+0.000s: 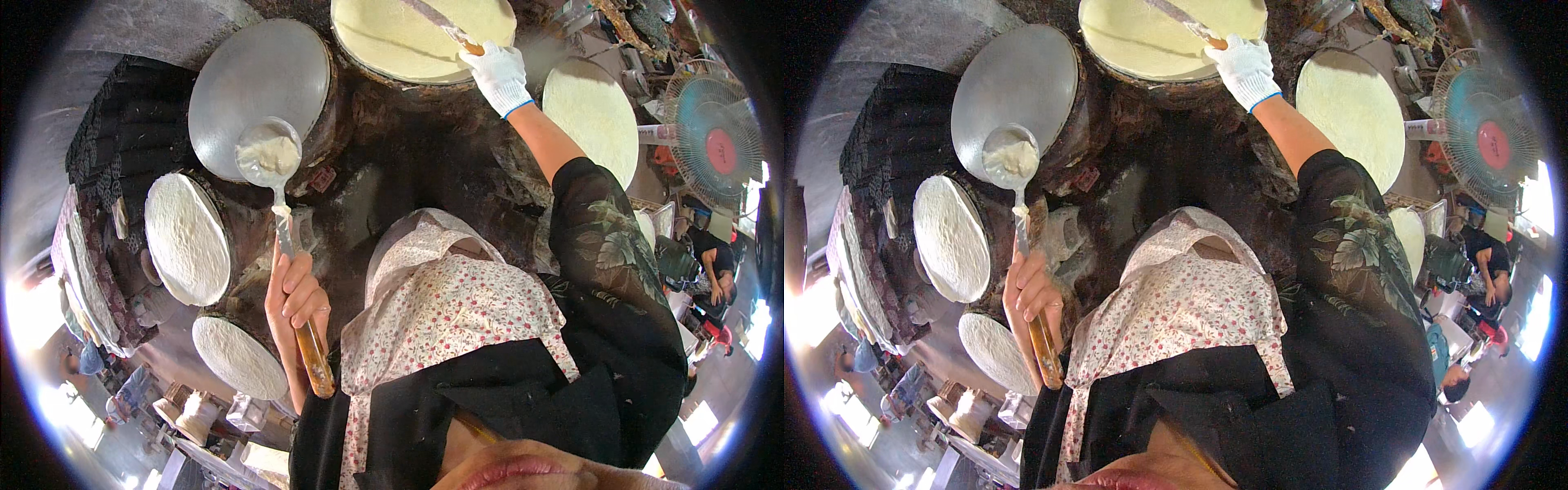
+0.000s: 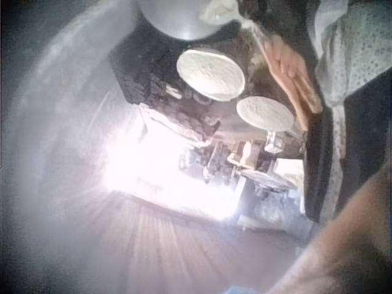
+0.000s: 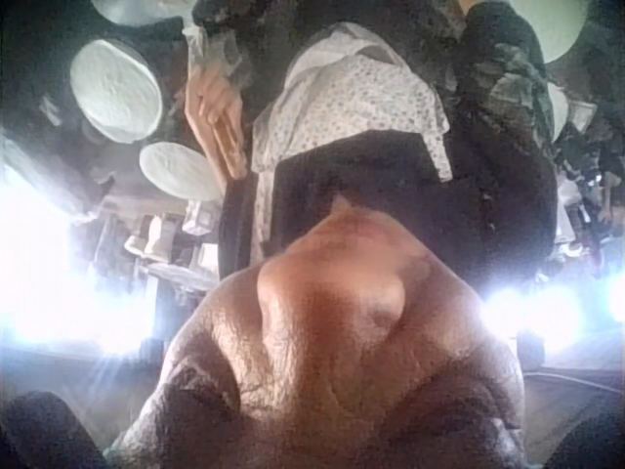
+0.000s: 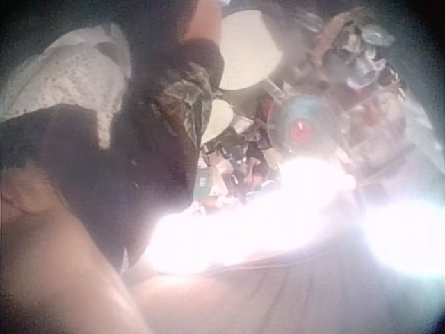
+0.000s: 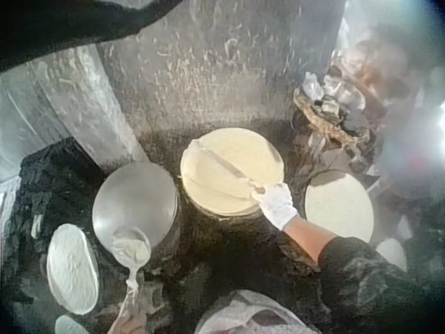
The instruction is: The person ladles batter onto multiple hot round griddles, spreads it into thin circles, and flips the crepes as they cook. Finished crepes are stacked on a nearby surface.
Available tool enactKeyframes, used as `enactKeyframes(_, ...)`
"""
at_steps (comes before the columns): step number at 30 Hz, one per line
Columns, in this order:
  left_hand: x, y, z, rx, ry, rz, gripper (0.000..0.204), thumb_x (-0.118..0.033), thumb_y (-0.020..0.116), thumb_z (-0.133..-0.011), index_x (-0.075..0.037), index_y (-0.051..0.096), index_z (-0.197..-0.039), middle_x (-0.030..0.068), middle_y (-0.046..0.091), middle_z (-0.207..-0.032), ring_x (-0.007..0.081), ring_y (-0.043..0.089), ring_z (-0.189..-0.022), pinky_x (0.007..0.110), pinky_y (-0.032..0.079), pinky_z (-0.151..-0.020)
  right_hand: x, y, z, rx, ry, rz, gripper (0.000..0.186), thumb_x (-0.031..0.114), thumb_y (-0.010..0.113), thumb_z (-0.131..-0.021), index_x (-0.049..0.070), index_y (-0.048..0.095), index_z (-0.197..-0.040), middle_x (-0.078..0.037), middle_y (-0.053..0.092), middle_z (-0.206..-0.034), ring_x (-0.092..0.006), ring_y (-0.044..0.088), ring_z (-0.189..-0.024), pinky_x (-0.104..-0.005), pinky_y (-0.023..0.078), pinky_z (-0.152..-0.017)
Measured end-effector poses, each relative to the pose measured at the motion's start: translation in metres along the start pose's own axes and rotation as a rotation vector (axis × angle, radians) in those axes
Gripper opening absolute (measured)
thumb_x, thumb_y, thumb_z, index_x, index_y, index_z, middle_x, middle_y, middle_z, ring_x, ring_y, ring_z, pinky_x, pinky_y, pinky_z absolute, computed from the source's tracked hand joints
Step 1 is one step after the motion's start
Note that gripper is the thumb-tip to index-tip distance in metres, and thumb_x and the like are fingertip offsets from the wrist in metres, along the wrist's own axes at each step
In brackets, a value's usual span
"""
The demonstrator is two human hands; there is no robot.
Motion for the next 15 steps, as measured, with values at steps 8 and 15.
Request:
enactKeyframes(8,-0.004,0.001,0.003,0.071,-0.041,0.086,0.038,-0.012,0.034,-0.116,0.003,0.035,-0.152,0.0051,0.045,-0.083,0.0089,0.047,-0.051,0.024,0.046,-0.041,0.067,-0.032,0.004,0.216,-0.069,-0.125,0.072,0.052,0.077,-0.090,0.027,0.054,-0.154,-0.017,0.062,-0.125,-0.0330,0.062,-0.119,-0.0559,0.041,-0.113)
enactKeyframes(15,0.003,0.006,0.006,0.061,-0.027,0.041,0.040,-0.010,0.036,-0.116,0.001,0.035,-0.154,0.0038,0.044,-0.081,0.0070,0.046,-0.050,0.023,0.045,-0.040,0.070,-0.026,-0.023,0.055,-0.061,-0.125,0.048,0.042,0.075,-0.092,0.024,0.064,-0.135,-0.013,0.065,-0.115,-0.0311,0.068,-0.110,-0.0529,0.053,-0.091)
Point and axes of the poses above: each hand's wrist, its own z-axis away from the middle knuckle, its own y-axis out of the palm, x = y × z, the point moved 6 cm from there along -z, towards the middle knuckle
